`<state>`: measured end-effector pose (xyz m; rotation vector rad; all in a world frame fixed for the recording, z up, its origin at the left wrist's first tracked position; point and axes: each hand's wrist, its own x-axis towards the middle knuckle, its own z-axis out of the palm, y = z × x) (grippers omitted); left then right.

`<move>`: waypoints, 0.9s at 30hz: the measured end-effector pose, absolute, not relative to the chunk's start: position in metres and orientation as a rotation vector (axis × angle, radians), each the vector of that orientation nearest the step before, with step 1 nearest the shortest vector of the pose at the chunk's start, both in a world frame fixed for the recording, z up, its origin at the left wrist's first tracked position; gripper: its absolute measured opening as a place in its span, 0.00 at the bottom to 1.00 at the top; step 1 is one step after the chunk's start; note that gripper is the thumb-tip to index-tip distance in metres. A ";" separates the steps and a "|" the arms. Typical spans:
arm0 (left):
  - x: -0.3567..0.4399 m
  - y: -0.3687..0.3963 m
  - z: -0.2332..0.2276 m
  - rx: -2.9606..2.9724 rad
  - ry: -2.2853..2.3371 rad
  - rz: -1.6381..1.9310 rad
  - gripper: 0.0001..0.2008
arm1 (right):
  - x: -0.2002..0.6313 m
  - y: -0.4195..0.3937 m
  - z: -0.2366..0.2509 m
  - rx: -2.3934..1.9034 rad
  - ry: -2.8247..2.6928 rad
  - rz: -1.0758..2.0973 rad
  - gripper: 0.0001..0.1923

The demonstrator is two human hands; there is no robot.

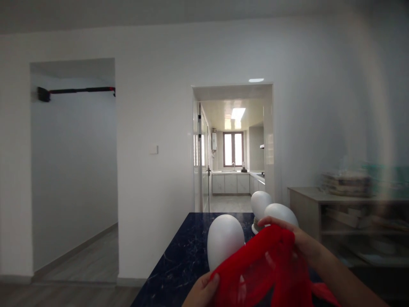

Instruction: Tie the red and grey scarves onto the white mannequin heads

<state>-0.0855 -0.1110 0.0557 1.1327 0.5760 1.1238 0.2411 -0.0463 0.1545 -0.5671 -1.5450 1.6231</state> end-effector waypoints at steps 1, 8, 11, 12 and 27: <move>-0.088 -0.116 0.061 1.088 0.581 1.134 0.34 | 0.242 -0.046 0.153 -0.586 -1.553 1.631 0.28; -0.095 -0.126 0.077 0.909 0.535 1.215 0.34 | 0.239 -0.055 0.141 -0.789 -1.509 1.594 0.25; -0.096 -0.122 0.077 0.879 0.612 1.310 0.30 | 0.238 -0.062 0.140 -0.832 -1.537 1.537 0.22; -0.096 -0.121 0.077 0.887 0.634 1.342 0.29 | 0.238 -0.064 0.140 -0.849 -1.546 1.515 0.22; -0.091 -0.135 0.077 1.189 0.784 1.140 0.28 | 0.219 -0.076 0.150 -0.891 -1.394 1.251 0.23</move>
